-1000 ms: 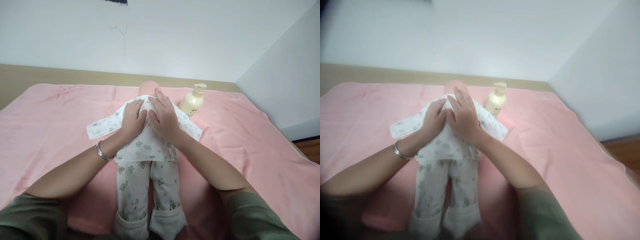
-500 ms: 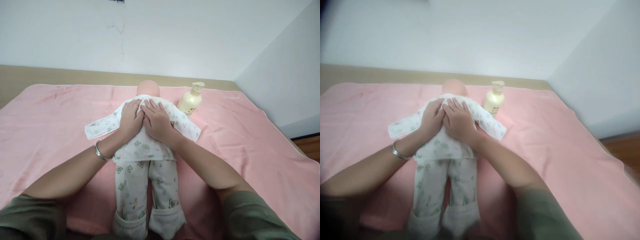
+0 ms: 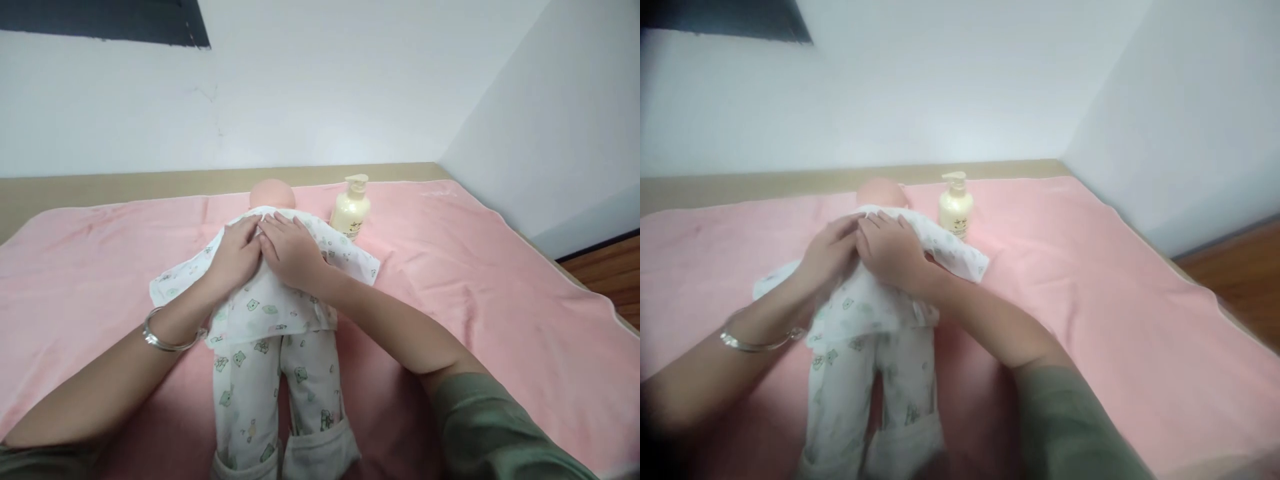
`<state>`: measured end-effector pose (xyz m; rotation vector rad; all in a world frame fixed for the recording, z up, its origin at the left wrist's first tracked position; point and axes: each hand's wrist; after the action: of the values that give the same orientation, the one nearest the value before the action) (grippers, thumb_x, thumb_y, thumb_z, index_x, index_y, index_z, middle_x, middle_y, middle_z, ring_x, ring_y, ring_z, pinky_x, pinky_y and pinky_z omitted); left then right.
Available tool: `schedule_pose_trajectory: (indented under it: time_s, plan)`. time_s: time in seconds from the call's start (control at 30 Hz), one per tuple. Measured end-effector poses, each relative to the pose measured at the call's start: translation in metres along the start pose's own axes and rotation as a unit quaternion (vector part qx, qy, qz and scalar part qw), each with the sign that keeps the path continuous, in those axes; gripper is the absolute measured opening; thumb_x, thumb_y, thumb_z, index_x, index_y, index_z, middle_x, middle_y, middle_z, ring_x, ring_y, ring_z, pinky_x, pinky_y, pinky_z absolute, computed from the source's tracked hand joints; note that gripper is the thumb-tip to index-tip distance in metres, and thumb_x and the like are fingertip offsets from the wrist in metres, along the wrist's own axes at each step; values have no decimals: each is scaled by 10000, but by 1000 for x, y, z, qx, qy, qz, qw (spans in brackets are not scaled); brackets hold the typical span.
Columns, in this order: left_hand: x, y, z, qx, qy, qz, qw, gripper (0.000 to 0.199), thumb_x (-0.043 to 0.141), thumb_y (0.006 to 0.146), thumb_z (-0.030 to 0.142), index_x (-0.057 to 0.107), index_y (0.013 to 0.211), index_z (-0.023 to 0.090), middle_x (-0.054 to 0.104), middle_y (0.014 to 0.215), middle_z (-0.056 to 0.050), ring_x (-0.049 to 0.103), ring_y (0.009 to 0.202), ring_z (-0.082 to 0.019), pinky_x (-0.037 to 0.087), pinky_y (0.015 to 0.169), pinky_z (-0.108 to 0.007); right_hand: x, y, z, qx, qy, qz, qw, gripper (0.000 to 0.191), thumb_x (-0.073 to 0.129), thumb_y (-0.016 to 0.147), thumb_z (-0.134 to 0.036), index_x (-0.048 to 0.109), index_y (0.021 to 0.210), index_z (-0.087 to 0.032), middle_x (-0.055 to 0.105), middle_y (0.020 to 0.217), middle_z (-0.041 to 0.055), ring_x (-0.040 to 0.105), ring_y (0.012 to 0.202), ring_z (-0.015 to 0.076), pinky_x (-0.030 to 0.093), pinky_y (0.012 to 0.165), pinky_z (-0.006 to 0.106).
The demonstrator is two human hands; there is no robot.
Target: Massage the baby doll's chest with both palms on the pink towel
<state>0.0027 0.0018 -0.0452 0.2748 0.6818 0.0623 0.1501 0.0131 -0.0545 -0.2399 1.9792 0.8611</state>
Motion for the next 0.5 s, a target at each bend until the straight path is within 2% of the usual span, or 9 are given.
schedule_pose_trajectory:
  time_s: [0.07, 0.13, 0.23, 0.3, 0.37, 0.43, 0.5]
  plan:
    - [-5, -1, 16, -60, -71, 14, 996, 405, 524, 884, 322, 685, 1253, 277, 663, 1402, -50, 573, 1347, -321, 365, 1249, -586, -9, 1, 0, 7, -1, 16, 1000, 404, 285, 1070, -322, 601, 1282, -187, 686, 1345, 73, 608, 1307, 240, 459, 1167, 483]
    - [-9, 0, 35, -83, -132, 27, 987, 410, 545, 897, 364, 684, 1264, 246, 642, 1434, -57, 547, 1396, -315, 355, 1283, -548, -25, 3, -3, 21, -10, 31, 999, 318, 344, 1056, -291, 584, 1261, -250, 718, 1278, 5, 654, 1213, 197, 496, 1134, 419]
    - [-9, 7, 62, -38, -245, 6, 969, 376, 504, 932, 379, 693, 1219, 225, 654, 1418, -37, 516, 1440, -292, 402, 1279, -489, -57, 6, -10, 36, -23, 59, 997, 260, 397, 1026, -239, 583, 1206, -263, 716, 1270, -44, 660, 1174, 170, 525, 1096, 352]
    - [-5, 16, 78, -29, -316, -37, 948, 370, 461, 943, 395, 692, 1183, 234, 702, 1341, -16, 525, 1431, -309, 453, 1238, -517, -79, 10, -12, 44, -19, 78, 996, 301, 393, 1021, -237, 575, 1260, -229, 685, 1336, -27, 650, 1199, 174, 535, 1089, 340]
    - [0, 28, 91, -51, -357, -84, 929, 408, 414, 945, 441, 683, 1181, 246, 729, 1284, -18, 526, 1424, -332, 482, 1202, -565, -100, 15, -8, 64, -20, 94, 993, 393, 407, 1016, -239, 524, 1389, -203, 588, 1484, -6, 579, 1336, 182, 480, 1177, 339]
    - [5, 41, 100, -72, -377, -132, 914, 474, 367, 942, 486, 654, 1234, 246, 725, 1283, -47, 523, 1428, -328, 496, 1183, -574, -118, 21, 4, 91, -29, 118, 988, 471, 449, 1010, -251, 464, 1477, -196, 434, 1618, -8, 409, 1507, 188, 337, 1297, 340]
    - [10, 56, 103, -78, -381, -172, 905, 567, 309, 942, 537, 597, 1321, 229, 695, 1328, -87, 519, 1436, -302, 505, 1180, -539, -134, 25, 20, 119, -31, 153, 981, 494, 497, 999, -259, 457, 1488, -195, 334, 1673, -12, 258, 1587, 208, 232, 1342, 349]
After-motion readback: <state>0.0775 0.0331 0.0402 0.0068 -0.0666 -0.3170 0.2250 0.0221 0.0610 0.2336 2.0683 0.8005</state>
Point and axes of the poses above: each hand's wrist, its own y-axis towards the middle knuckle, its own x-axis out of the palm, z = x × y
